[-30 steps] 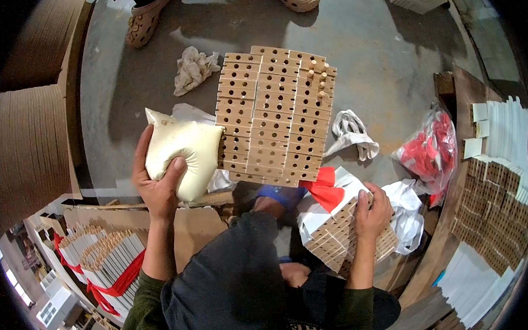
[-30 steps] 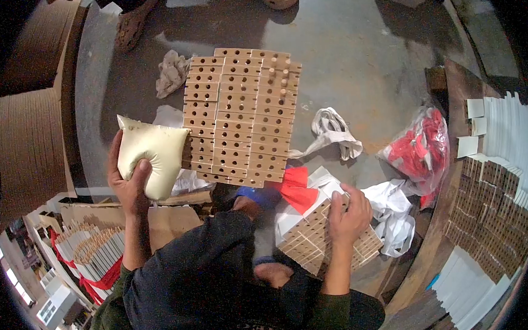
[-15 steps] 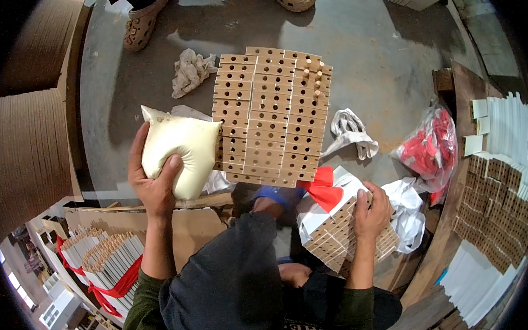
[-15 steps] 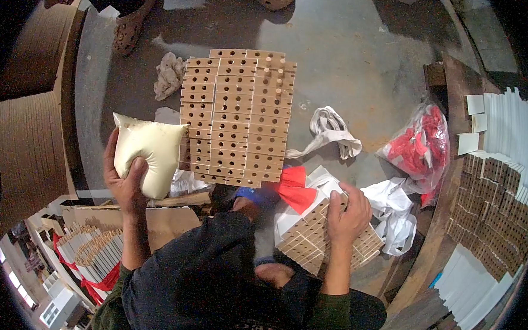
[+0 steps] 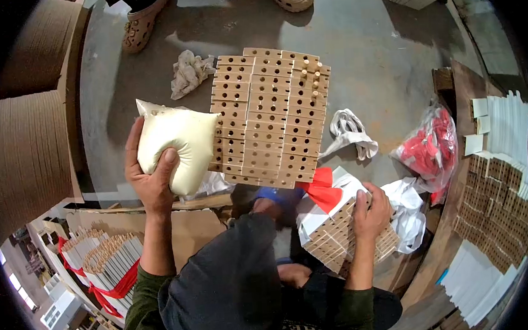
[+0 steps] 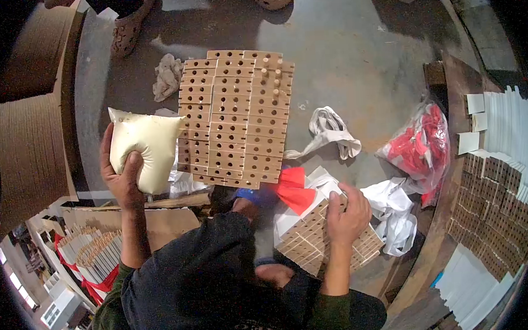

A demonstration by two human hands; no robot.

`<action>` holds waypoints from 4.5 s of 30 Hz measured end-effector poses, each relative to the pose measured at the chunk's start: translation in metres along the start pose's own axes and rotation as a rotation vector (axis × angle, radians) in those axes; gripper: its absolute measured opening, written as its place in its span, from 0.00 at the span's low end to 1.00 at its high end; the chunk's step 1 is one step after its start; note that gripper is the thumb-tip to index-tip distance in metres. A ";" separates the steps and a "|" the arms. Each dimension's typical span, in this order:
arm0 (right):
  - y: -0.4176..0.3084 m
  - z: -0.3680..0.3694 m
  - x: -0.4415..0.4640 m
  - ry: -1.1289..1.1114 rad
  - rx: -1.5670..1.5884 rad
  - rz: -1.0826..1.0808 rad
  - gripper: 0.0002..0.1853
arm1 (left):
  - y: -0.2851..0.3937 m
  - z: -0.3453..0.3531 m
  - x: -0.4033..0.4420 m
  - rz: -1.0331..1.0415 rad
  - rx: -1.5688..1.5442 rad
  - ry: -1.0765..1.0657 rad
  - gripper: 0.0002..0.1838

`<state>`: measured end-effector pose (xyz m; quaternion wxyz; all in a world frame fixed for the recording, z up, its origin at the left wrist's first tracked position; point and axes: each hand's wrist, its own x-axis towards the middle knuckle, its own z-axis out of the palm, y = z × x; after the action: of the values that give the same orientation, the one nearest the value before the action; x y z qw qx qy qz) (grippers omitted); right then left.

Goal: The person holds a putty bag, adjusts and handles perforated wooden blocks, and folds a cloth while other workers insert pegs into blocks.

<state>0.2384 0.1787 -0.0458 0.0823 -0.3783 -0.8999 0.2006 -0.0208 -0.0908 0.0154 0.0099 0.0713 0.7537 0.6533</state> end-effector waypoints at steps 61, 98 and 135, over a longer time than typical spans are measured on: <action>-0.005 -0.003 0.003 0.013 -0.006 0.010 0.14 | -0.007 0.026 0.032 0.131 -0.046 -0.022 0.31; -0.004 -0.003 0.003 0.020 0.009 0.001 0.16 | -0.010 0.043 0.050 0.134 -0.035 0.019 0.29; -0.005 -0.003 0.002 0.012 0.007 0.024 0.15 | -0.010 0.056 0.064 0.170 -0.042 -0.004 0.28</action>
<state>0.2350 0.1779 -0.0406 0.0866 -0.3899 -0.8942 0.2023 -0.0789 -0.0297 0.0028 -0.0425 0.1360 0.7312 0.6672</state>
